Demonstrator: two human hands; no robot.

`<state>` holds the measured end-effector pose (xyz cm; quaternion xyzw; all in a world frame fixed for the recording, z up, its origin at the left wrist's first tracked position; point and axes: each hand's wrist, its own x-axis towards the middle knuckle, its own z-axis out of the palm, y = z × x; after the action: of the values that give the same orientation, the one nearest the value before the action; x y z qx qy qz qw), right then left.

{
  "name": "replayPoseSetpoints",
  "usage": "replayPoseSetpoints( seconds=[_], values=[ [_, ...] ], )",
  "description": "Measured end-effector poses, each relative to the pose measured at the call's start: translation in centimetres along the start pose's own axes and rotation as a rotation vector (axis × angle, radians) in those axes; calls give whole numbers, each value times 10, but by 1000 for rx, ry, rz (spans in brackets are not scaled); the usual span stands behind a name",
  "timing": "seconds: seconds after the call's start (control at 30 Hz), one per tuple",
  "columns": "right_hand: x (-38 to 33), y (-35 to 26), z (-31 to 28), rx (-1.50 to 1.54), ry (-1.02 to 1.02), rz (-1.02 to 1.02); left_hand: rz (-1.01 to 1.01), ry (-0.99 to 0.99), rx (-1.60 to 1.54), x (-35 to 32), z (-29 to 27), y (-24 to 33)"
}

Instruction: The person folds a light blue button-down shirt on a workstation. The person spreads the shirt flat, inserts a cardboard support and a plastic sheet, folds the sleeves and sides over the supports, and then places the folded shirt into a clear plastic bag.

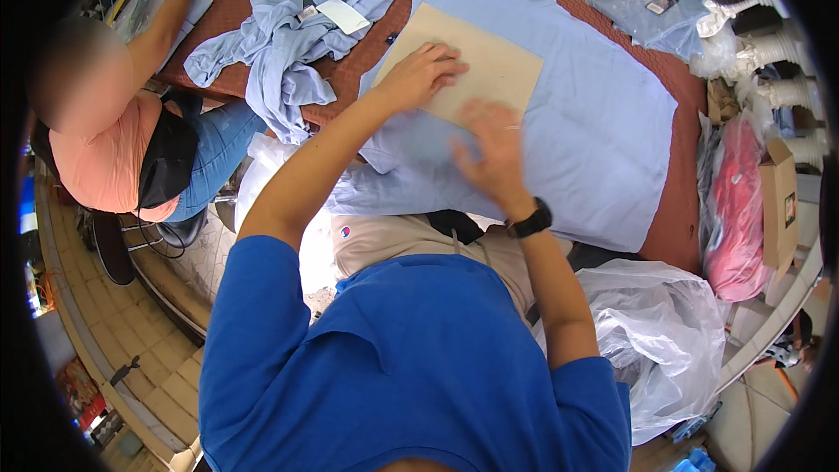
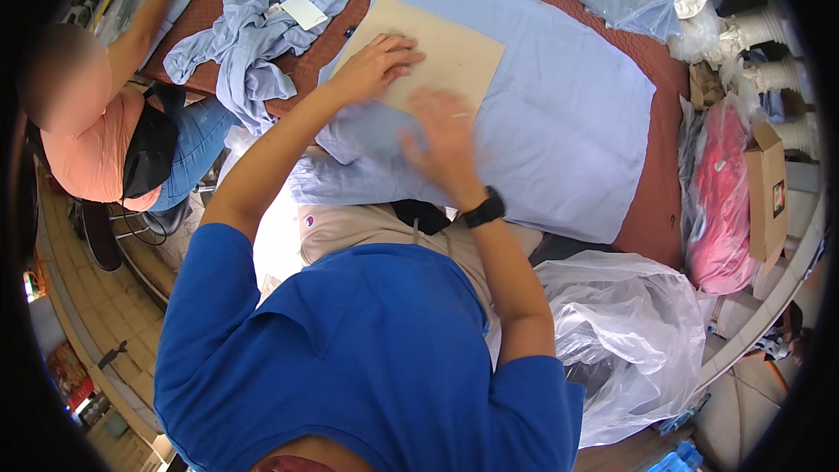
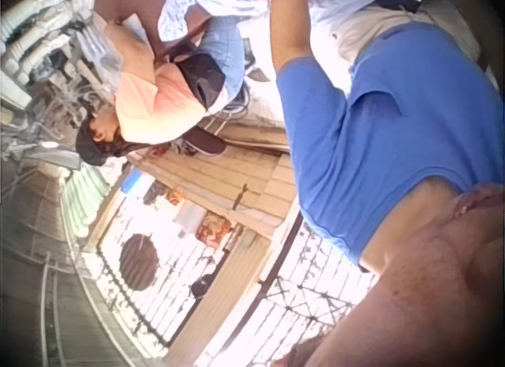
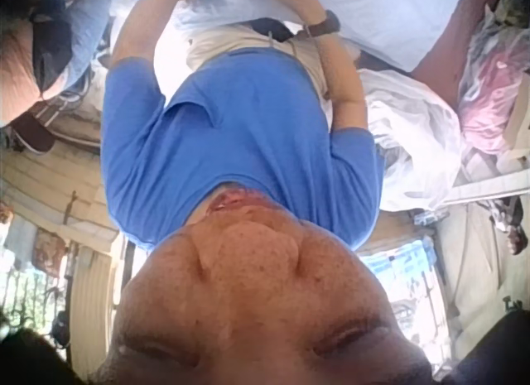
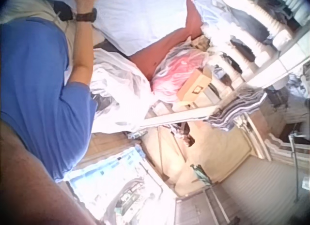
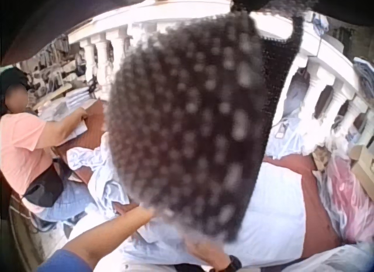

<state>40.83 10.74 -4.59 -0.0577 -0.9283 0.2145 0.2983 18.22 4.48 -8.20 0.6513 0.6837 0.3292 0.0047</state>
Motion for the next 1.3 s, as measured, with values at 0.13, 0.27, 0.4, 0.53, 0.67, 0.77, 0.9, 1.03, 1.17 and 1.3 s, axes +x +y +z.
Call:
replayPoseSetpoints(
  seconds=[0.13, 0.27, 0.4, 0.53, 0.67, 0.77, 0.9, 1.03, 1.17, 1.3],
  values=[
    [-45, -73, 73, 235, -540, -204, 56, -65, 26, 10, -8, -1],
    [-68, -92, 117, 177, -756, 42, 54, -76, 52, 16, -7, -5],
    [-71, -81, 119, 353, -733, 111, 6, -119, 51, 13, -9, -4],
    [-86, -70, 125, 432, -649, 229, -6, -142, -1, 11, -7, -4],
    [-67, -45, 124, 820, -907, 507, -76, -129, -116, 10, -5, -6],
    [-81, -46, 133, 603, -708, 320, -77, -110, -167, 10, -3, -9],
    [-84, -63, 132, 248, -579, 52, -88, -110, -181, 9, 0, -13],
    [-65, -69, 119, 437, -601, 203, -81, -104, -179, 5, -2, -16],
    [-62, -86, 114, 470, -532, 240, -72, -84, -186, 5, -2, -16],
    [-77, -85, 141, 443, -523, 229, -78, -98, -204, 6, 2, -18]
  ],
)
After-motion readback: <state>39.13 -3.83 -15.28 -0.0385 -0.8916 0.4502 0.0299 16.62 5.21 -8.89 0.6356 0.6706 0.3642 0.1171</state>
